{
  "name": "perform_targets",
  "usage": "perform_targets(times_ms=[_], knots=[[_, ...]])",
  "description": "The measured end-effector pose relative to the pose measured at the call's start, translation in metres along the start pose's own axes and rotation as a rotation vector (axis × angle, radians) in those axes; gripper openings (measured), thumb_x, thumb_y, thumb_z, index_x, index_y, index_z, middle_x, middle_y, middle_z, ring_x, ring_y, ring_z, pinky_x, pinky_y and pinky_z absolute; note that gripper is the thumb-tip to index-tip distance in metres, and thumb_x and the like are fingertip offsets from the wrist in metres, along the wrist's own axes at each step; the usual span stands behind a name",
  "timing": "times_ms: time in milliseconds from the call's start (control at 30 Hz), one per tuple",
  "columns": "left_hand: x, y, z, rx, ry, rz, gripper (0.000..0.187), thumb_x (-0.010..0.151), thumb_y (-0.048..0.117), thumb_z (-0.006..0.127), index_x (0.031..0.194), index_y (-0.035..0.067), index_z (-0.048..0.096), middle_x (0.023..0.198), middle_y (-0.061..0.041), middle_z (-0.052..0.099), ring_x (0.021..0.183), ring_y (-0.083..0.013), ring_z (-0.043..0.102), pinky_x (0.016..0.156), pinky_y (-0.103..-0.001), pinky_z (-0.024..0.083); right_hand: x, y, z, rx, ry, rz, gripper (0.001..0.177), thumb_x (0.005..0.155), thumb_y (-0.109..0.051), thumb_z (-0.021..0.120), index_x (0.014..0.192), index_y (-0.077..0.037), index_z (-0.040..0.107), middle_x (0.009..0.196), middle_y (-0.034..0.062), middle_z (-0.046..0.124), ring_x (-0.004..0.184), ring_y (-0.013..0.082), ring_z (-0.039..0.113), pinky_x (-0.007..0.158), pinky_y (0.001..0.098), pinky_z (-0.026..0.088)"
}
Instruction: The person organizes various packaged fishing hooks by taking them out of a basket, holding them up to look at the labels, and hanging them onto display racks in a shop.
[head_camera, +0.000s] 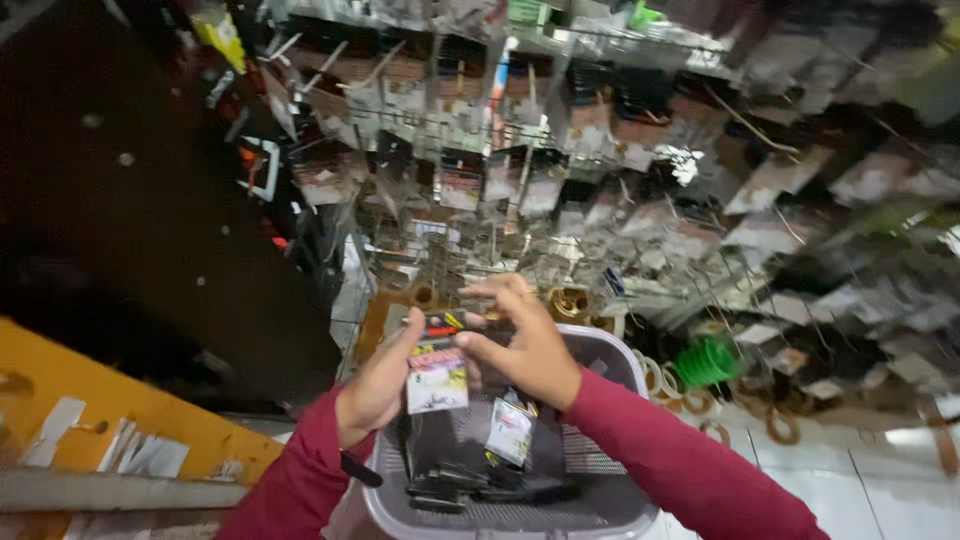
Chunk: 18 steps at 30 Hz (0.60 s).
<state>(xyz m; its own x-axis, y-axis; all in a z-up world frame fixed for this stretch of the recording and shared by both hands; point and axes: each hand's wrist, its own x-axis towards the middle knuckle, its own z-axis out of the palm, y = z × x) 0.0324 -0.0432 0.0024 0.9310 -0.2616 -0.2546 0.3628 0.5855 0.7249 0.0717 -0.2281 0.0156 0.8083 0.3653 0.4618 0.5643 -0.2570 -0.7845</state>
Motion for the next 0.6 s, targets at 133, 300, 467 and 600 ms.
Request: perform_targets(times_ms=[133,300,467,600], knots=[[0.008,-0.015,-0.012,0.008,-0.087,-0.073,0.067,0.102,0.052,0.042,0.13,-0.007,0.061,0.116,-0.027,0.073,0.102,-0.0364,0.073,0.083,-0.055,0.062,-0.002,-0.011,-0.011,-0.004,-0.078,0.021,0.047,0.08,-0.028,0.087,0.122,-0.01,0.073,0.116,0.0195,0.06,0.115,0.0436,0.061,0.101,0.0536,0.045],[0.011,-0.006,-0.026,0.403,-0.375,0.072,0.068,0.102,0.052,0.032,0.141,0.003,0.058,0.141,-0.017,0.063,0.133,-0.0276,0.059,0.112,-0.04,0.047,-0.014,-0.031,-0.012,-0.05,-0.119,0.119,0.031,0.082,-0.042,0.079,0.096,-0.015,0.073,0.115,0.0041,0.065,0.109,0.0216,0.065,0.094,0.0406,0.052],[0.002,0.012,-0.019,0.489,-0.43,0.019,0.07,0.095,0.057,0.046,0.14,0.004,0.053,0.14,-0.014,0.06,0.131,-0.0238,0.058,0.113,-0.036,0.047,-0.013,-0.03,-0.013,-0.018,-0.07,0.041,0.019,0.085,-0.028,0.079,0.09,-0.011,0.072,0.105,0.0057,0.069,0.102,0.0215,0.067,0.092,0.038,0.05],[0.002,0.003,-0.022,0.398,-0.511,0.008,0.052,0.098,0.017,0.066,0.144,0.004,0.046,0.127,-0.013,0.07,0.118,-0.0202,0.067,0.102,-0.032,0.055,-0.008,-0.031,-0.018,0.035,0.009,0.054,0.015,0.09,-0.021,0.073,0.091,-0.007,0.069,0.097,0.0083,0.069,0.094,0.0198,0.068,0.087,0.0318,0.051]])
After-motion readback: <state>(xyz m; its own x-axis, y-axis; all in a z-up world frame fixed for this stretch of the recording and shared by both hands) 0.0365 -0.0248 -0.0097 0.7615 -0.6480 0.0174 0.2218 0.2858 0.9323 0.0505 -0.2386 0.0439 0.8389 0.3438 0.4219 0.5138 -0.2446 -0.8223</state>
